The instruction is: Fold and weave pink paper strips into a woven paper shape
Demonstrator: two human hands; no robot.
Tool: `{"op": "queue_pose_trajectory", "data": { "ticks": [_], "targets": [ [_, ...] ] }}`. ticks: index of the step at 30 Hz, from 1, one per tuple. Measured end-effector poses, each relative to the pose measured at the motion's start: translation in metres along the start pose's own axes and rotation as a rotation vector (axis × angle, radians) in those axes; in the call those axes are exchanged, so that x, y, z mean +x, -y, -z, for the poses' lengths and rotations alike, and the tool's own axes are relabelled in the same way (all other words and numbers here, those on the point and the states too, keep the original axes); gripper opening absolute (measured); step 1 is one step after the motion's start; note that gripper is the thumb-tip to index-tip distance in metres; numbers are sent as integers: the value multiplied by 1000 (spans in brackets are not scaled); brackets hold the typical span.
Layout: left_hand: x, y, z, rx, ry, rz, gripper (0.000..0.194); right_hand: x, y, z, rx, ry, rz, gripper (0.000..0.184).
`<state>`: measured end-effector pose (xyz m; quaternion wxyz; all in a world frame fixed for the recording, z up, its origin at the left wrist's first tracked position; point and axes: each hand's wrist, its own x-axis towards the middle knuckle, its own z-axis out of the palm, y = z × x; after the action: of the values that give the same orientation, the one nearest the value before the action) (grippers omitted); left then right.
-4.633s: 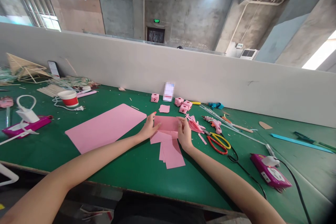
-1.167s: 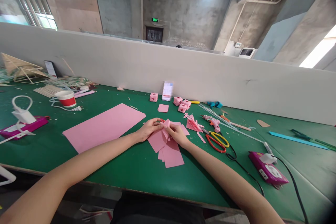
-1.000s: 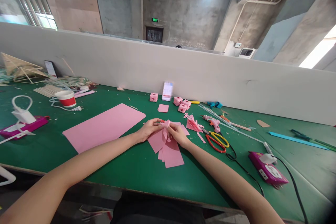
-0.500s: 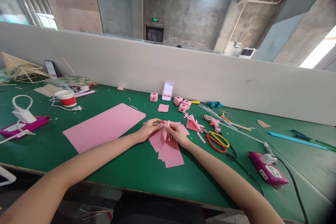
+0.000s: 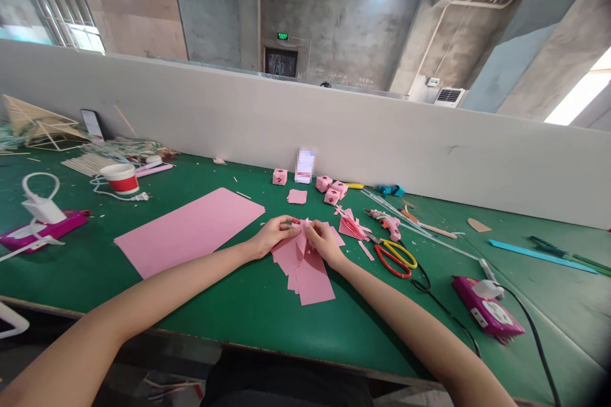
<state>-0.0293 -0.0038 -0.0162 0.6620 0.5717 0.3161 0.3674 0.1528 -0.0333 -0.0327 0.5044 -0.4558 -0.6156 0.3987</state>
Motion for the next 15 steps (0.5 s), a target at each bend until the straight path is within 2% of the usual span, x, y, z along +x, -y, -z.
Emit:
{"op": "queue_pose_trajectory", "data": {
  "ticks": [3,8,12,15],
  "targets": [
    [-1,-2,0,-52,15,27,60,0,3,3,132,-15,-80,43],
    [0,-2,2,-117,58,55,63,3,4,14,373,115,-223,38],
    [1,-2,5,-112,133,63,58,6,6,19,519,204,-228,34],
    [1,-4,9,-102,226,69,56,5,13,19,485,289,-181,33]
  ]
}}
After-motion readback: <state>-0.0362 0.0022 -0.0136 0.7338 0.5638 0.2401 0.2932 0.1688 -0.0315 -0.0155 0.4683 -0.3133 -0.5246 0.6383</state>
